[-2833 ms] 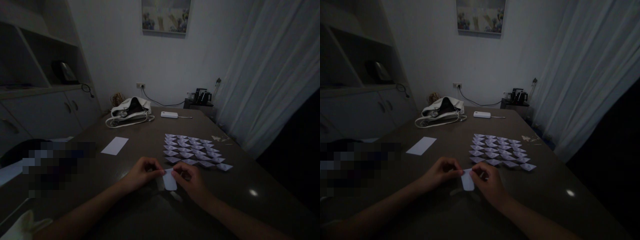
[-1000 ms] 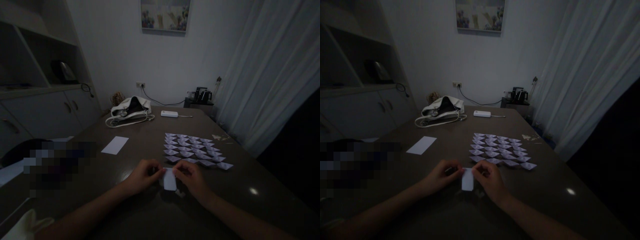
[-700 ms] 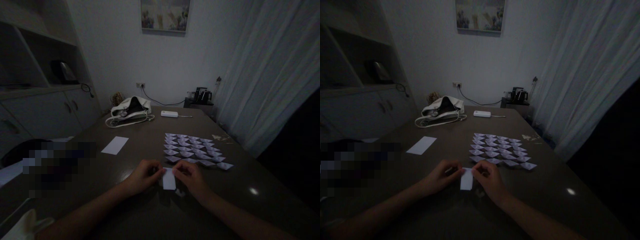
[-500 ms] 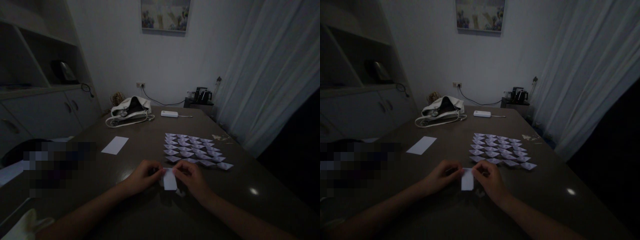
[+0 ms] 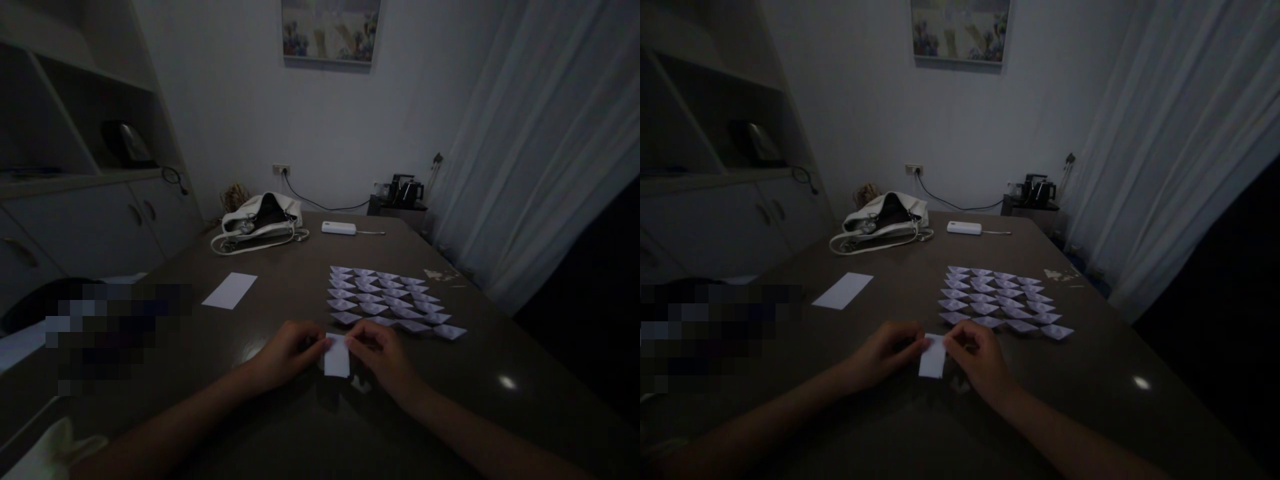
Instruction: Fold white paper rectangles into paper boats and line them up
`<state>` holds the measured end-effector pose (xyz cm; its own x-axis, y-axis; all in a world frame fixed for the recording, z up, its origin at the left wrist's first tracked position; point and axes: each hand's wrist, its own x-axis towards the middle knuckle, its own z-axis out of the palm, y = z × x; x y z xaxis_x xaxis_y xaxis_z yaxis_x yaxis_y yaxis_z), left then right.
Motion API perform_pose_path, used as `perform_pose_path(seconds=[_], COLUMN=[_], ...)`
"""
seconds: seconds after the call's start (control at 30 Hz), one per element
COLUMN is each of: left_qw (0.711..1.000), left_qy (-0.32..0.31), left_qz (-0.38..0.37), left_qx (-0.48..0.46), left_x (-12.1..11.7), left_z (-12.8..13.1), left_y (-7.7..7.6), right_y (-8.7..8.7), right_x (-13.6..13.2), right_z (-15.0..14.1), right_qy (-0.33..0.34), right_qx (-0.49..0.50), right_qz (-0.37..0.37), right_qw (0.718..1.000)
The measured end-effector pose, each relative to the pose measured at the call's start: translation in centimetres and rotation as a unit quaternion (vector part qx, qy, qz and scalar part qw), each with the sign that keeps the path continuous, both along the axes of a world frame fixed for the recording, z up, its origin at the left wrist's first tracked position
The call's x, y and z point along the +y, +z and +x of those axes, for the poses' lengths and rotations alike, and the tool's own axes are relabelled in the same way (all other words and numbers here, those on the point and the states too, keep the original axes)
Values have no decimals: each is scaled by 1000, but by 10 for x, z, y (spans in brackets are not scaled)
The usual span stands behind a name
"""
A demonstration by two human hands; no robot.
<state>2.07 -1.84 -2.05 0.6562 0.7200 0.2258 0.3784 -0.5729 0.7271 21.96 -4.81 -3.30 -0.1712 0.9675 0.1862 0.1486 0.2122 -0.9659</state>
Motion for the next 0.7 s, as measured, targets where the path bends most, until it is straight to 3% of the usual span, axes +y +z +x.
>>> perform_pose_path(seconds=[0.7], left_qw=[999], left_qy=[-6], left_qz=[8], left_qx=[31], left_x=[1], left_z=[0], left_y=[0], right_y=[3], right_x=[-1], right_z=[-1], right_qy=[-5], right_qx=[0], right_qz=[2], right_qw=[1000])
